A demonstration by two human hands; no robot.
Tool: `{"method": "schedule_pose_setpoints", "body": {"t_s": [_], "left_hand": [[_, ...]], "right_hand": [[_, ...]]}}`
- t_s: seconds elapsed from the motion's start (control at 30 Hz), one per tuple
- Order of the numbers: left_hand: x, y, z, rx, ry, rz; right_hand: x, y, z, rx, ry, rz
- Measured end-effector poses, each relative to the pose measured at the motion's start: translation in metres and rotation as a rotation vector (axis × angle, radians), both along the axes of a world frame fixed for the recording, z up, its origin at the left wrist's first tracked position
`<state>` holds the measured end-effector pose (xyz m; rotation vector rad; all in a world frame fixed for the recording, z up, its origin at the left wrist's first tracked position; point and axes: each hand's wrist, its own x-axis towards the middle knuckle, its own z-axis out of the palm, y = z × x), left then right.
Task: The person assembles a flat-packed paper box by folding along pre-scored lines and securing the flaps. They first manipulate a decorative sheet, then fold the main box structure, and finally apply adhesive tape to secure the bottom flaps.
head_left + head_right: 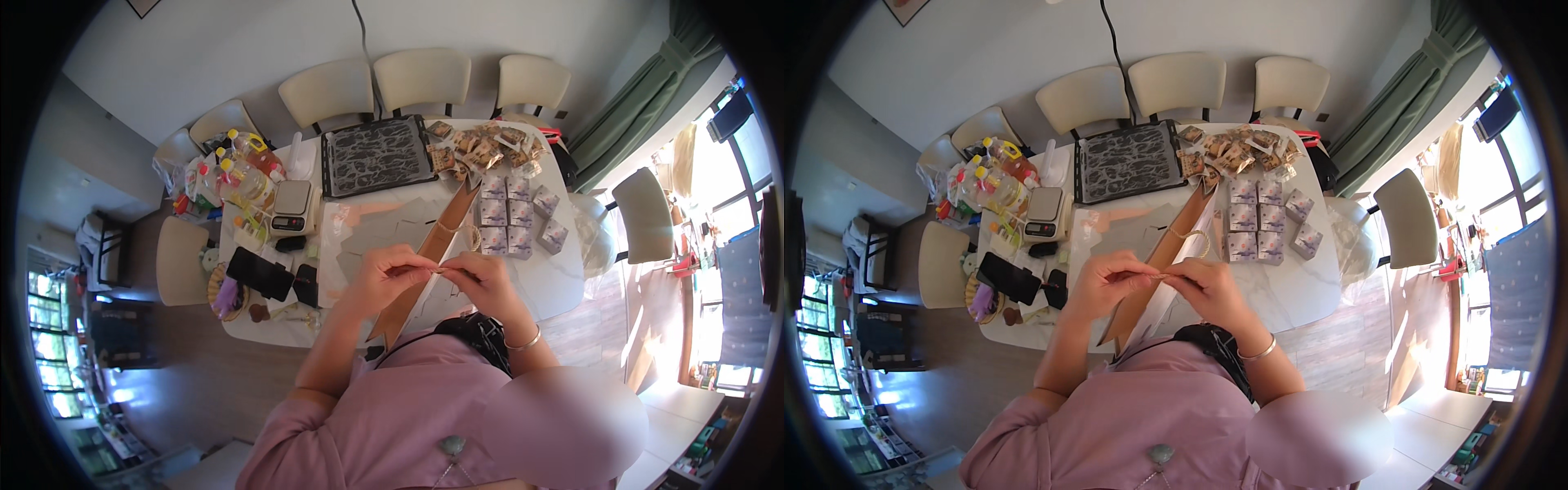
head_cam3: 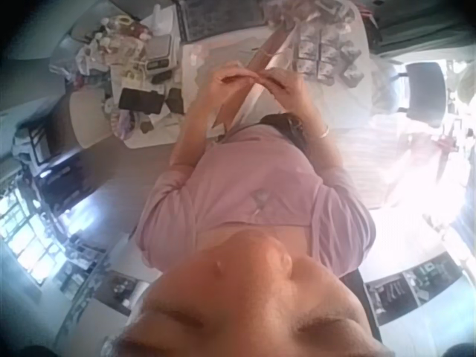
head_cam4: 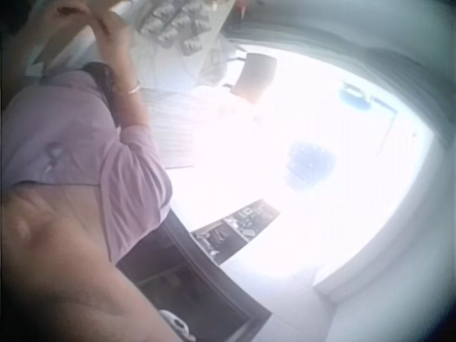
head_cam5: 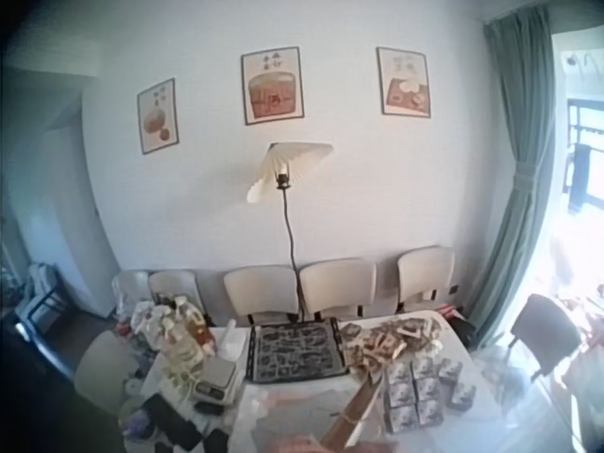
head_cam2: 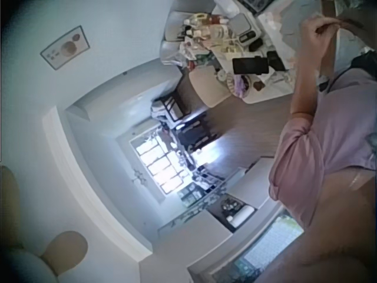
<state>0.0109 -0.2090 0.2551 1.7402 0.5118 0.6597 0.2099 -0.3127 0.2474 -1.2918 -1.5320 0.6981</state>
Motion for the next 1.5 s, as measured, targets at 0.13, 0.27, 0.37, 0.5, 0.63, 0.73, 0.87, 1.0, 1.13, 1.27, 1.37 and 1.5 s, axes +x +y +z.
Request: {"method": "schedule_pose_setpoints", "body": {"t_s": [0.13, 0.27, 0.37, 0.5, 0.63, 0.73, 0.87, 1.0, 1.13, 1.27, 1.37, 1.5], "left_hand": [[-0.022, 0.01, -0.01, -0.237, 0.035, 0.095], [-0.03, 0.013, -0.021, -0.186, -0.085, 0.104], [-0.024, 0.007, -0.021, -0.215, -0.08, 0.142], [-0.013, -0.006, -0.023, -0.086, -0.046, 0.118], [-0.01, -0.01, -0.022, 0.2, 0.002, 0.083], [-0.01, -0.013, -0.006, 0.126, 0.066, 0.239], [-0.028, -0.02, -0.005, 0.135, 0.411, 0.265], [-0.049, -0.014, -0.036, 0.082, 0.376, 0.211], [-0.053, -0.017, -0.037, 0.016, 0.305, 0.253], [-0.053, -0.017, -0.041, 0.03, 0.286, 0.271], [-0.053, -0.016, -0.041, 0.013, 0.28, 0.269], [-0.055, -0.017, -0.053, -0.092, 0.204, 0.255]], "right_hand": [[0.015, -0.008, -0.017, -0.105, 0.267, -0.03], [0.026, -0.013, -0.029, -0.113, 0.171, 0.039], [0.021, -0.013, -0.013, -0.105, 0.002, -0.031], [-0.012, -0.007, 0.015, -0.043, -0.055, -0.142], [-0.028, 0.0, -0.002, 0.045, -0.088, -0.08], [-0.031, 0.004, -0.003, 0.051, -0.085, -0.071], [-0.043, 0.005, -0.015, 0.088, -0.234, -0.14], [-0.059, 0.009, -0.026, 0.096, -0.47, -0.177], [-0.07, 0.012, -0.031, 0.101, -0.52, -0.202], [-0.076, 0.017, -0.036, 0.138, -0.537, -0.244], [-0.078, 0.017, -0.036, 0.125, -0.548, -0.253], [-0.08, 0.015, -0.038, 0.115, -0.549, -0.285]]}}
